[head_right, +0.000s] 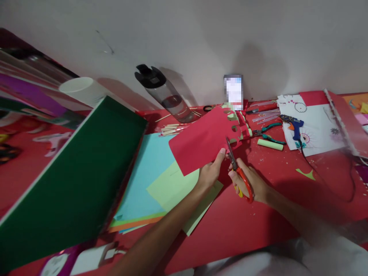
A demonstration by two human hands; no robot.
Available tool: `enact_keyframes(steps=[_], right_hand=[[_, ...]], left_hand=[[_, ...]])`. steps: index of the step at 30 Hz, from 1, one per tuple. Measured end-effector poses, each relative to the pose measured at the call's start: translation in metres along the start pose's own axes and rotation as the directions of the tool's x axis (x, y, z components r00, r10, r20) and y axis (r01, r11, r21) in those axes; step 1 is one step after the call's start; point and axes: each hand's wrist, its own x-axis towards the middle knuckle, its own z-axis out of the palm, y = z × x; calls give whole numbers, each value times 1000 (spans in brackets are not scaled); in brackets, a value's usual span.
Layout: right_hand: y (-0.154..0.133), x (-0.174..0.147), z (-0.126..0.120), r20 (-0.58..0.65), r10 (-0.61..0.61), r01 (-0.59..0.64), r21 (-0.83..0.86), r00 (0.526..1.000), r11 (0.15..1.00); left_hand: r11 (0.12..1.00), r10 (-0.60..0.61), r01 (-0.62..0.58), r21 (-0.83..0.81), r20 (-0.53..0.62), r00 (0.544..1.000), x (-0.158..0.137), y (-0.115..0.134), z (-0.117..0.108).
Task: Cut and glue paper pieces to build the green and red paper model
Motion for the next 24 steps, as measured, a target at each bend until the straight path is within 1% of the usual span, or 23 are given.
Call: enact_keyframes(steps=[3, 9, 14, 18, 24], right_hand=[[3, 0, 1, -4, -5, 5, 8, 1000, 1000], [6, 0, 0, -13, 29, -29, -14, 1000, 999], [5, 1, 1, -13, 29, -29, -33, 1000, 999], [3, 1, 3, -14, 9, -10, -46, 1000, 999], [2, 0, 4, -3, -29, 29, -76, 1000, 997]], left_hand=[[1000, -14, 14, 24, -3, 1000, 0, 0, 0], [1000, -2, 2, -7, -18, 1000, 0, -3, 1], [997, 63, -63, -36, -13, 998, -2, -1, 2], [997, 67, -67, -23, -21, 998, -5, 5, 1], [988, 118, -118, -97, -12, 993, -9, 8, 0]])
